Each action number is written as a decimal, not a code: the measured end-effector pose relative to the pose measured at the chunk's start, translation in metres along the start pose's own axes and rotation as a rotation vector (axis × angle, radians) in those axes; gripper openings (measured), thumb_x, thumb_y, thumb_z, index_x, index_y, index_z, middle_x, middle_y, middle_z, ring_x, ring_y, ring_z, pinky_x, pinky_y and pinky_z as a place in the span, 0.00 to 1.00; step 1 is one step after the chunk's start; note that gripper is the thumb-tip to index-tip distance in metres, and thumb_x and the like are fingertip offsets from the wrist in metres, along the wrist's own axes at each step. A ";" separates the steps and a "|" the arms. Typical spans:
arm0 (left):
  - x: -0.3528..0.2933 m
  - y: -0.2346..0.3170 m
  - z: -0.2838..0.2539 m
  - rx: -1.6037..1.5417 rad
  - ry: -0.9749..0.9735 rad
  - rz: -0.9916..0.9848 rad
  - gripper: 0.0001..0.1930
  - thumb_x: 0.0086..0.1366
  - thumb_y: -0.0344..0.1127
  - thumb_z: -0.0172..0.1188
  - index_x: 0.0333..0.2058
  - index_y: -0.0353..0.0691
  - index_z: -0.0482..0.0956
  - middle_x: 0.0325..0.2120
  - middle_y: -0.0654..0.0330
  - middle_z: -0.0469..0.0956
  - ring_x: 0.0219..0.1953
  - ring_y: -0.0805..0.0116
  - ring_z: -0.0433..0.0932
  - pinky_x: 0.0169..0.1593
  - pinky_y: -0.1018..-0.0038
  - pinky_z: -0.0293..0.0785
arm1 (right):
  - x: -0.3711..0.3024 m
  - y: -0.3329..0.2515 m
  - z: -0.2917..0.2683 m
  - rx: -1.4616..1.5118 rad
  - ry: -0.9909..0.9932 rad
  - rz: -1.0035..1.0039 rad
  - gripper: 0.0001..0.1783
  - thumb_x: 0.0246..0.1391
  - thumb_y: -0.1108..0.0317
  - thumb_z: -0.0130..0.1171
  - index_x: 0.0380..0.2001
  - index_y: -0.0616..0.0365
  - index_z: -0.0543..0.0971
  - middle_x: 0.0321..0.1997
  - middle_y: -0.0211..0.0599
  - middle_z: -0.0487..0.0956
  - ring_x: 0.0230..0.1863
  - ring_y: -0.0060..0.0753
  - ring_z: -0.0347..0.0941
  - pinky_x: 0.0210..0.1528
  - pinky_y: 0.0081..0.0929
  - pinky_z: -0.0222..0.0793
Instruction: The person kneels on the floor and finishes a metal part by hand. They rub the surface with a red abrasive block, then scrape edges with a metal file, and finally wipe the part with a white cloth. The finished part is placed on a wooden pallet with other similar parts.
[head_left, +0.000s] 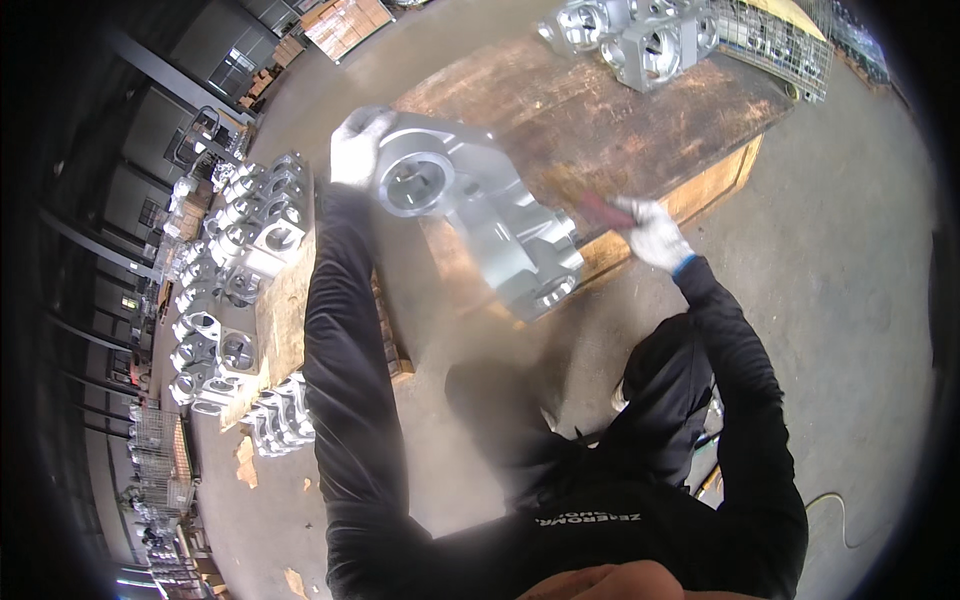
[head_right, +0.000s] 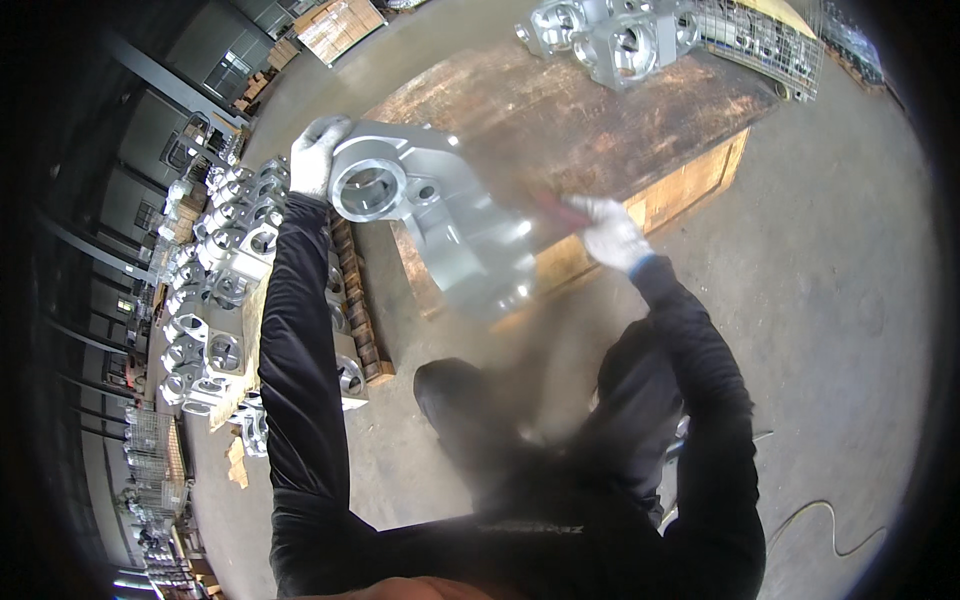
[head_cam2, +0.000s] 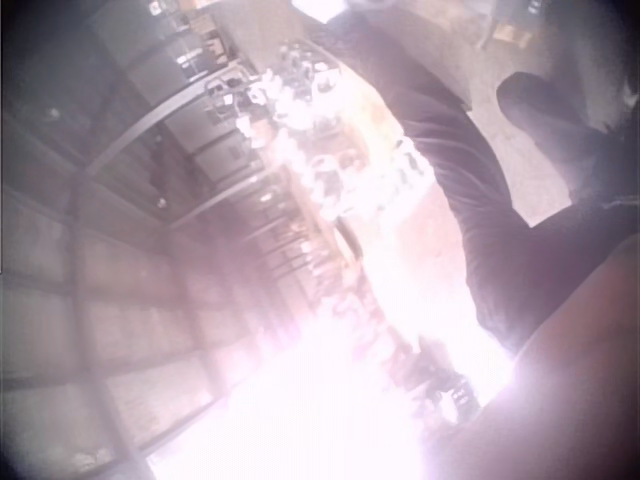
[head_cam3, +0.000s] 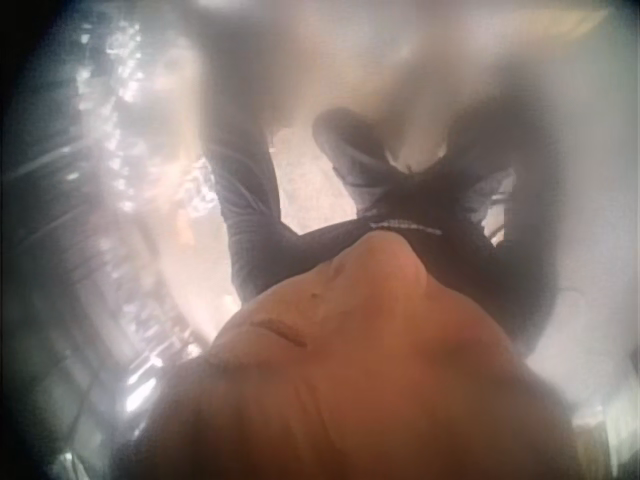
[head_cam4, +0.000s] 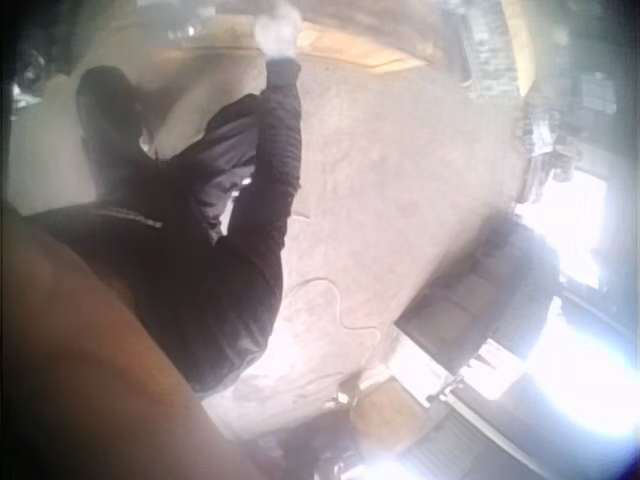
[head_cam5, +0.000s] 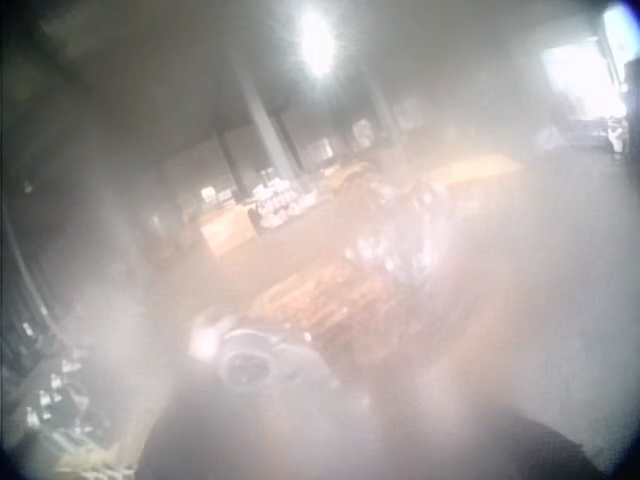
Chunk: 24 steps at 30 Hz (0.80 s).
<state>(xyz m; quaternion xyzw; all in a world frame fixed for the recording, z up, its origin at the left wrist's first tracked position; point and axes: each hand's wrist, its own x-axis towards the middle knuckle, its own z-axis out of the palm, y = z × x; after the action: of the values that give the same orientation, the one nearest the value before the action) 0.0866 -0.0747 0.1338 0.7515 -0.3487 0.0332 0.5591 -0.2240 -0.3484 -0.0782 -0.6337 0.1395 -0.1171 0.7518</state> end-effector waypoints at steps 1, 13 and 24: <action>0.000 -0.001 -0.001 -0.021 0.001 -0.023 0.13 0.68 0.34 0.70 0.47 0.32 0.88 0.42 0.57 0.88 0.44 0.70 0.84 0.52 0.74 0.79 | 0.007 0.003 0.006 -0.296 0.082 -0.052 0.31 0.57 0.79 0.52 0.65 0.63 0.79 0.59 0.49 0.85 0.61 0.35 0.81 0.63 0.32 0.76; 0.003 -0.006 -0.002 -0.028 0.033 -0.045 0.12 0.69 0.33 0.69 0.47 0.32 0.88 0.43 0.58 0.88 0.45 0.71 0.84 0.53 0.74 0.78 | -0.035 0.002 0.024 -0.160 0.217 0.164 0.32 0.52 0.77 0.57 0.63 0.64 0.80 0.51 0.47 0.87 0.54 0.37 0.83 0.59 0.32 0.76; -0.004 0.004 0.003 -0.003 0.035 -0.048 0.13 0.69 0.34 0.69 0.48 0.32 0.87 0.43 0.58 0.88 0.45 0.71 0.84 0.53 0.75 0.78 | -0.010 0.029 0.013 -0.506 0.176 -0.153 0.26 0.57 0.74 0.57 0.60 0.59 0.82 0.58 0.54 0.84 0.64 0.53 0.79 0.67 0.36 0.73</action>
<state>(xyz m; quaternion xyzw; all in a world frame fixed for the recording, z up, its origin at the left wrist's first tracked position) 0.0802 -0.0757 0.1338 0.7580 -0.3207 0.0326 0.5670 -0.2290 -0.3284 -0.1039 -0.7974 0.1806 -0.1896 0.5436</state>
